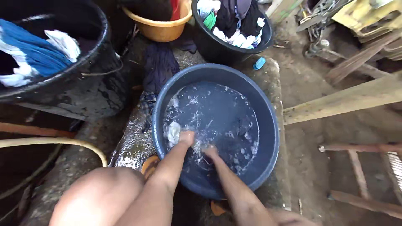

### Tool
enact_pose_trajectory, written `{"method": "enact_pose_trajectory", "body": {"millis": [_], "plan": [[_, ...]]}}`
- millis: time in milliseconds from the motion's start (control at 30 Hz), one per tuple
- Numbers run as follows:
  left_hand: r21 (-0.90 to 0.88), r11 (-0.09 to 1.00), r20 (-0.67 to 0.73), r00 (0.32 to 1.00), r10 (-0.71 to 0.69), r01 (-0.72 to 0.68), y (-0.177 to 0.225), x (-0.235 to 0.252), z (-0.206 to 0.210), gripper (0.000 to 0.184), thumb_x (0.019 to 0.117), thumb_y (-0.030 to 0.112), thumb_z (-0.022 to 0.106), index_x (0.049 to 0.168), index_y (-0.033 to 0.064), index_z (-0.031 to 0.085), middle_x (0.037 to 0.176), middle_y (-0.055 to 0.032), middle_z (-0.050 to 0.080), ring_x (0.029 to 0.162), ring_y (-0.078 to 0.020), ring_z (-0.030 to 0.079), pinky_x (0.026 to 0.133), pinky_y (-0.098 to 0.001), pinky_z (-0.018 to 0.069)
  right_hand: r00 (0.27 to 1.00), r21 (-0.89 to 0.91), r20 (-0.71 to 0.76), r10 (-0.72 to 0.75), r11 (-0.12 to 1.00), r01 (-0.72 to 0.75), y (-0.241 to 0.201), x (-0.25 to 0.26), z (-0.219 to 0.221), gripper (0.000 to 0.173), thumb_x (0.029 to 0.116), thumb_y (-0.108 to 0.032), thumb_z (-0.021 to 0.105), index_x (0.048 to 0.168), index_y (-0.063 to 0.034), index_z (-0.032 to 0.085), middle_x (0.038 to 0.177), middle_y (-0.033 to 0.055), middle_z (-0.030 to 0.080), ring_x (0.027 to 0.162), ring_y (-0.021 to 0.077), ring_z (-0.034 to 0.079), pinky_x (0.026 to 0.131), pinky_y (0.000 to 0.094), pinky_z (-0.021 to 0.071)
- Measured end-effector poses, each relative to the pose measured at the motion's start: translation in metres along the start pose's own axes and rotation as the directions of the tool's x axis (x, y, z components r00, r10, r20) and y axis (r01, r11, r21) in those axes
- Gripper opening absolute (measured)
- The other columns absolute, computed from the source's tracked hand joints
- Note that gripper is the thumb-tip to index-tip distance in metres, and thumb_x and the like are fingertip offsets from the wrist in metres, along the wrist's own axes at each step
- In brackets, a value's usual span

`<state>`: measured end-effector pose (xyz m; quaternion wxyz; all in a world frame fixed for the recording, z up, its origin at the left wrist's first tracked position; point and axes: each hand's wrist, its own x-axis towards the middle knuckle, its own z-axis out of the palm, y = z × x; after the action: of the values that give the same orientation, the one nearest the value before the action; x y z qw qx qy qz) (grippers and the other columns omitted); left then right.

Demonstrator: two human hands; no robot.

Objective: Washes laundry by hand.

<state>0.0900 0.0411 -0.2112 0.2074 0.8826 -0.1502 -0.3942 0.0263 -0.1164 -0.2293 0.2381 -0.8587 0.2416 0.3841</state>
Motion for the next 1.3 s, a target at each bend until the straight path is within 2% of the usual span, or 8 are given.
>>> {"method": "enact_pose_trajectory", "body": {"millis": [200,467,633,800,900,1033,1200,1300], "plan": [[-0.245,0.856,-0.151,0.89,0.43,-0.455,0.017,-0.024,-0.014,0.124,0.0703,0.031,0.095,0.165,0.0069,0.018,0.169,-0.0209,0.022,0.156,-0.0412,0.019,0.127,-0.0565,0.0169,0.919,0.61,-0.212,-0.331,0.69,0.39,-0.037,-0.104,-0.086,0.035,0.0952,-0.003,0.061,0.128,0.008,0.055,0.111,0.0209,0.064,0.095,0.0242,0.065,0.085,0.0417,0.0568],[-0.294,0.935,-0.446,0.894,0.051,-0.2,0.053,-0.085,0.0,0.055,0.0924,0.019,0.073,0.143,0.0034,0.057,0.144,-0.0209,0.058,0.138,-0.0363,0.052,0.118,-0.0561,0.0349,0.673,0.683,-0.701,-0.237,0.048,0.729,-0.004,-0.236,-0.17,0.023,0.0983,0.002,0.052,0.12,-0.0034,0.049,0.096,0.0058,0.065,0.079,0.0131,0.067,0.073,0.0323,0.0601],[-0.635,0.682,-0.559,0.825,-0.084,-0.362,0.107,-0.102,-0.004,0.038,0.0985,0.005,0.06,0.134,-0.0068,0.057,0.128,-0.0293,0.063,0.121,-0.0385,0.061,0.105,-0.0527,0.048,0.79,0.7,-0.611,-0.05,0.431,0.569,0.063,-0.197,-0.159,0.039,0.0995,-0.004,0.059,0.136,0.0057,0.049,0.115,0.0225,0.062,0.094,0.0254,0.065,0.081,0.04,0.0568],[-0.868,0.304,-0.407,0.913,0.016,-0.393,0.197,-0.146,-0.03,0.039,0.1062,0.008,0.048,0.145,0.006,0.044,0.118,-0.0187,0.061,0.098,-0.0266,0.061,0.083,-0.0466,0.0538,0.878,0.515,-0.356,-0.319,0.717,0.469,0.086,-0.152,-0.111,0.093,0.0834,-0.004,0.081,0.159,-0.0011,0.027,0.147,0.032,0.048,0.131,0.0423,0.055,0.108,0.0546,0.0477],[-0.905,0.174,-0.378,0.921,0.09,-0.389,0.235,-0.163,-0.044,0.031,0.1077,0.014,0.045,0.138,0.0125,0.045,0.102,-0.0098,0.061,0.085,-0.02,0.061,0.072,-0.0401,0.054,0.737,0.602,-0.467,-0.488,0.435,0.67,0.083,-0.142,-0.094,0.099,0.0762,0.0,0.085,0.158,0.0008,0.029,0.154,0.0245,0.043,0.139,0.0286,0.049,0.116,0.0417,0.0433],[-0.898,0.039,-0.422,0.882,0.209,-0.439,0.273,-0.172,-0.059,0.025,0.1107,0.025,0.037,0.133,0.0167,0.044,0.104,-0.0079,0.061,0.088,-0.0207,0.062,0.072,-0.0403,0.0548,0.723,0.763,-0.54,-0.431,0.111,0.637,0.08,-0.148,-0.083,0.06,0.0953,-0.006,0.065,0.146,0.0116,0.038,0.134,0.0212,0.057,0.119,0.0158,0.059,0.105,0.0299,0.0489],[-0.843,-0.146,-0.537,0.788,0.3,-0.518,0.295,-0.162,-0.066,0.026,0.1123,0.033,0.032,0.13,0.0201,0.046,0.102,-0.006,0.065,0.087,-0.0197,0.067,0.074,-0.0382,0.0579,0.694,0.734,-0.639,-0.333,-0.532,0.422,0.062,-0.176,-0.097,0.095,0.0881,-0.079,0.051,0.146,-0.0056,0.038,0.121,0.0116,0.067,0.108,0.0207,0.067,0.089,0.0397,0.0588],[-0.844,-0.109,-0.53,0.787,0.317,-0.524,0.271,-0.157,-0.046,0.031,0.1118,0.036,0.03,0.13,0.0205,0.049,0.102,-0.0042,0.068,0.086,-0.018,0.069,0.073,-0.0366,0.0594,0.79,0.601,-0.604,-0.106,-0.712,0.364,0.059,-0.176,-0.118,0.088,0.0949,-0.082,0.016,0.146,-0.0147,0.043,0.122,0.0117,0.065,0.109,0.0238,0.065,0.089,0.0471,0.0575]]}}
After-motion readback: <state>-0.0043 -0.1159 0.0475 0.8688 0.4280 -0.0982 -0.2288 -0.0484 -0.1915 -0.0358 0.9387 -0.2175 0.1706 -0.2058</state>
